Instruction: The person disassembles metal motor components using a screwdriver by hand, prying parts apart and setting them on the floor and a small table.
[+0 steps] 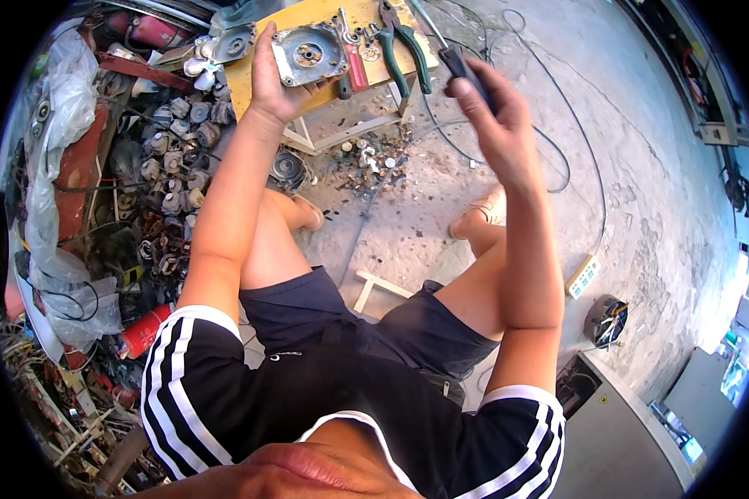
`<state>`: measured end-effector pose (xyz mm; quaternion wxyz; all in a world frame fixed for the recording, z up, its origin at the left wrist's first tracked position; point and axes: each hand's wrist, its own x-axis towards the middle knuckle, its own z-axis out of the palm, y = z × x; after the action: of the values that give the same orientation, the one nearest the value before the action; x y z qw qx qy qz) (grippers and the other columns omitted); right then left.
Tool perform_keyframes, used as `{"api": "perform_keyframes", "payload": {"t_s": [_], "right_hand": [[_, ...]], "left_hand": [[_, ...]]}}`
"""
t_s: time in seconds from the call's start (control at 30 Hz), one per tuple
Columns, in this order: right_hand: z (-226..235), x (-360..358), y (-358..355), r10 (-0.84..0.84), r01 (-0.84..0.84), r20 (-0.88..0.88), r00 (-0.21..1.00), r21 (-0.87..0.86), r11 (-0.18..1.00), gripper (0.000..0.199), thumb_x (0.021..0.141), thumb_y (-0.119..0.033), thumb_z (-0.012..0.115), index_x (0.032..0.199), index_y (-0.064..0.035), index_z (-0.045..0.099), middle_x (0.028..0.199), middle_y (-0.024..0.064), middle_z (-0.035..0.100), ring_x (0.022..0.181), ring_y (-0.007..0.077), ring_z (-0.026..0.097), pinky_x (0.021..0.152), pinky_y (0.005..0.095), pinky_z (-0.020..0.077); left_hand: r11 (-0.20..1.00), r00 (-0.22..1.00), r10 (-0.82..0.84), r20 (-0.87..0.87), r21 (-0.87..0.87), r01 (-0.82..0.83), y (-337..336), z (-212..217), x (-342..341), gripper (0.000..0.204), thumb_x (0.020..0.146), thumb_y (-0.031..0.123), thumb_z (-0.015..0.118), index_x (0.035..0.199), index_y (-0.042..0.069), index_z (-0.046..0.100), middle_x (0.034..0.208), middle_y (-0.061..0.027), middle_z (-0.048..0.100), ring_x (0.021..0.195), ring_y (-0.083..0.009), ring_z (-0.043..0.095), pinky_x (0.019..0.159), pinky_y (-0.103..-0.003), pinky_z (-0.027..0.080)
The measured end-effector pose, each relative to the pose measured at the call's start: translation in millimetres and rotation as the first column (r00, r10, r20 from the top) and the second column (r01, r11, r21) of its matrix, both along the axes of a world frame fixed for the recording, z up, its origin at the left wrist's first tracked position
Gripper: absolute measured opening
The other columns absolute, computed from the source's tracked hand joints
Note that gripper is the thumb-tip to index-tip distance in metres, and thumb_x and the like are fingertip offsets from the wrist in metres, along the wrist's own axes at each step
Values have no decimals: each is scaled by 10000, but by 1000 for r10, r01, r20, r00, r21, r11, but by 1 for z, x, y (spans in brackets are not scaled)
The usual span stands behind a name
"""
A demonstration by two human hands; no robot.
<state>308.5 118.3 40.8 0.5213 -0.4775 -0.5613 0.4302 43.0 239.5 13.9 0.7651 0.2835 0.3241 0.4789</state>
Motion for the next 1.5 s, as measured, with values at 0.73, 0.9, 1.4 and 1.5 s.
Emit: {"api": "perform_keyframes", "payload": {"t_s": [0.73,0.9,1.4,1.5], "right_hand": [[-30,-70,22,-291,225,539,790,187,956,158,776,-152,729,906,-63,724,829,106,620,764,312,630,693,391,501],[-30,-71,25,-286,235,424,859,169,957,140,761,-140,751,866,-59,708,804,99,604,727,296,616,670,372,500],[-31,-60,47,-298,267,276,914,145,953,262,806,-147,742,1050,-59,709,904,136,681,793,217,668,719,307,513],[-29,-56,57,-263,269,381,886,37,962,245,823,-205,726,1041,-91,727,913,134,678,828,249,666,767,324,508]], "left_hand": [[962,984,-139,-108,223,160,-35,-42,68,626,996,584,291,1249,72,548,1123,-65,654,1010,-157,643,868,-318,541],[976,992,-67,-110,197,87,-40,-34,69,573,955,597,399,1174,93,562,1010,-32,632,920,-112,615,795,-265,516],[984,984,-136,-113,-131,121,-52,-11,56,578,974,580,373,1210,89,567,1103,-80,668,969,-171,671,860,-346,555],[977,980,-196,-31,-91,192,-54,-12,43,588,958,588,405,1203,78,567,1045,-85,684,856,-184,690,804,-353,577]]}}
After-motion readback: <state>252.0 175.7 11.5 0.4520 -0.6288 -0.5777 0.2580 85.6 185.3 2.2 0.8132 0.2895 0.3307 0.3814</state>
